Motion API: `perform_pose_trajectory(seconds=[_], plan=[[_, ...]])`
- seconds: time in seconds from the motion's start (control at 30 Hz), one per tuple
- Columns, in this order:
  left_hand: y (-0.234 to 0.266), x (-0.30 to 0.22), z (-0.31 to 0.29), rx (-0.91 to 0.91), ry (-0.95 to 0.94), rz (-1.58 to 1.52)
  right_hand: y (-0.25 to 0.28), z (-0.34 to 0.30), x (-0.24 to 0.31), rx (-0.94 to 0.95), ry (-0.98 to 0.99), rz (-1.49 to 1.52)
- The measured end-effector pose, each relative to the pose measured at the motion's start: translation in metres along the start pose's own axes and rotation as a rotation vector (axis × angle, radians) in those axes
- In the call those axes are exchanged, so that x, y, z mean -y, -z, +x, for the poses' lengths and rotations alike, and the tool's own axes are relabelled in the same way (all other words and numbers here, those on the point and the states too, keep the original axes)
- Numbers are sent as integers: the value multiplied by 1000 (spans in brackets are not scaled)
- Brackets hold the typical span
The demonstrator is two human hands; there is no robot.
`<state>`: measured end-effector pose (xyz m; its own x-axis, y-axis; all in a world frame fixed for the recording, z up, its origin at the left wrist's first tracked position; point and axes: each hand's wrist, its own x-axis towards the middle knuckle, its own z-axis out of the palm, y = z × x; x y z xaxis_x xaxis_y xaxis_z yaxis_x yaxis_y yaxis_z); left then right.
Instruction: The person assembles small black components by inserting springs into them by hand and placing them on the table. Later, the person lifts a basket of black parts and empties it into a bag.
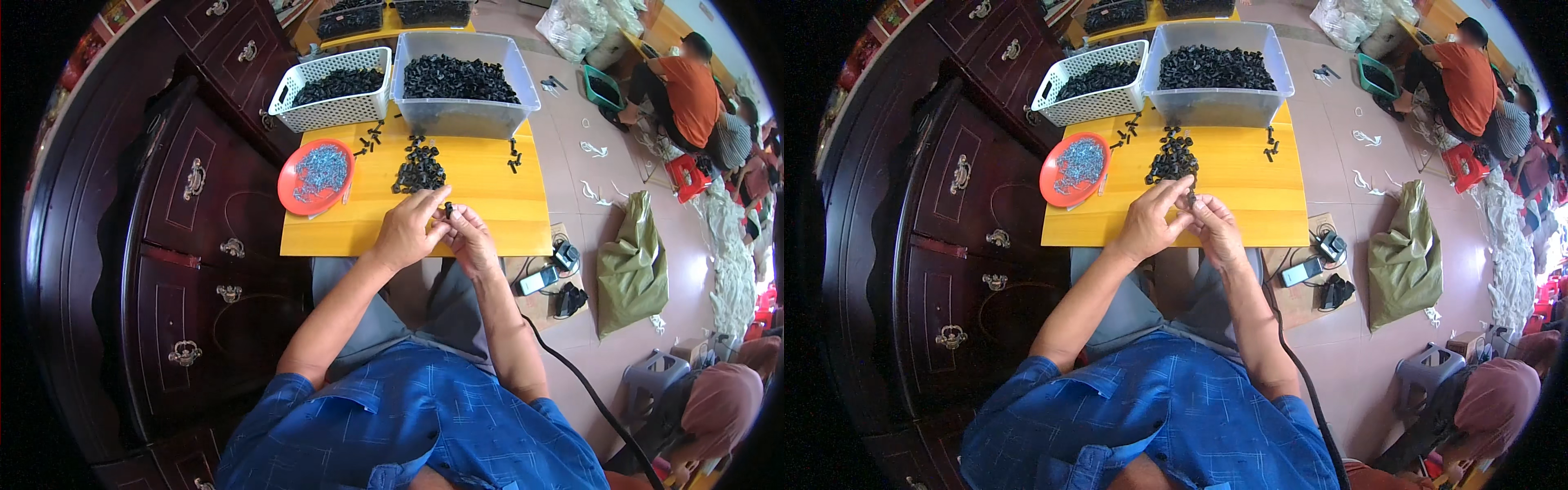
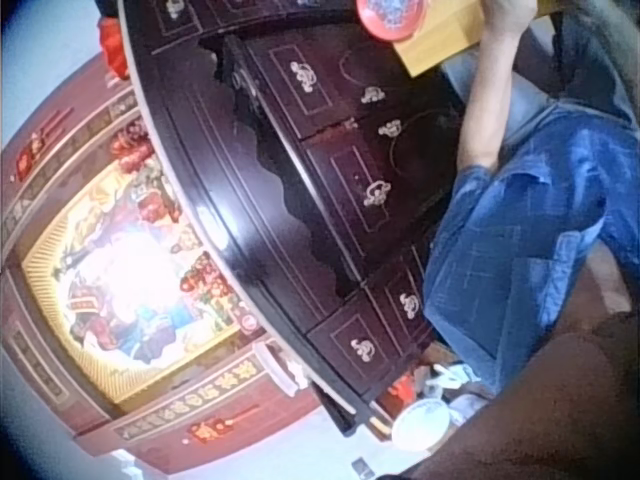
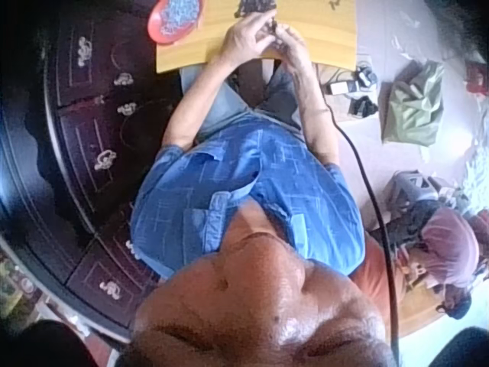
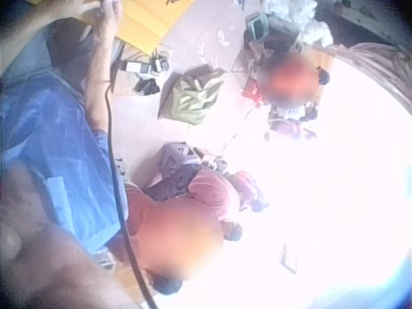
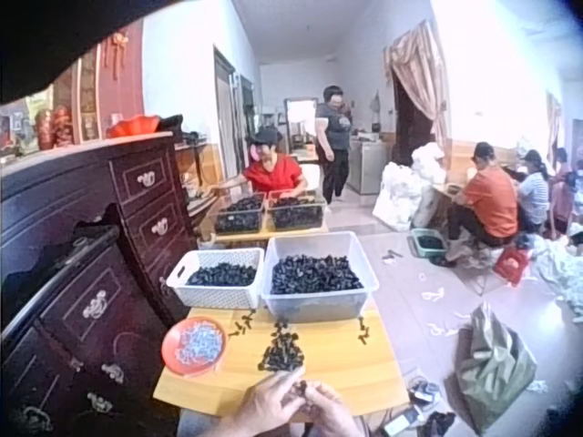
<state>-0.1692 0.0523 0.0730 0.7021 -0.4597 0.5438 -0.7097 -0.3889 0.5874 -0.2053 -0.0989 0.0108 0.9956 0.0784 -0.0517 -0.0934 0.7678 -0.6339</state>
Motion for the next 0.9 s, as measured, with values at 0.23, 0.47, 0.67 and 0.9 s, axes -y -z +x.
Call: perform_pose_trajectory(seconds=[0.23,0.47,0.67,0.9], plan=[[3,11,-2,-20,-182,261,10,5,-12,6,3,13],[10,15,-3,-2,-204,223,7,11,-15,4,-6,-24],[16,13,-3,-26,-114,176,-6,11,-12,-27,-22,-94],[24,21,-3,-33,-132,175,-12,21,-7,10,-38,-233]])
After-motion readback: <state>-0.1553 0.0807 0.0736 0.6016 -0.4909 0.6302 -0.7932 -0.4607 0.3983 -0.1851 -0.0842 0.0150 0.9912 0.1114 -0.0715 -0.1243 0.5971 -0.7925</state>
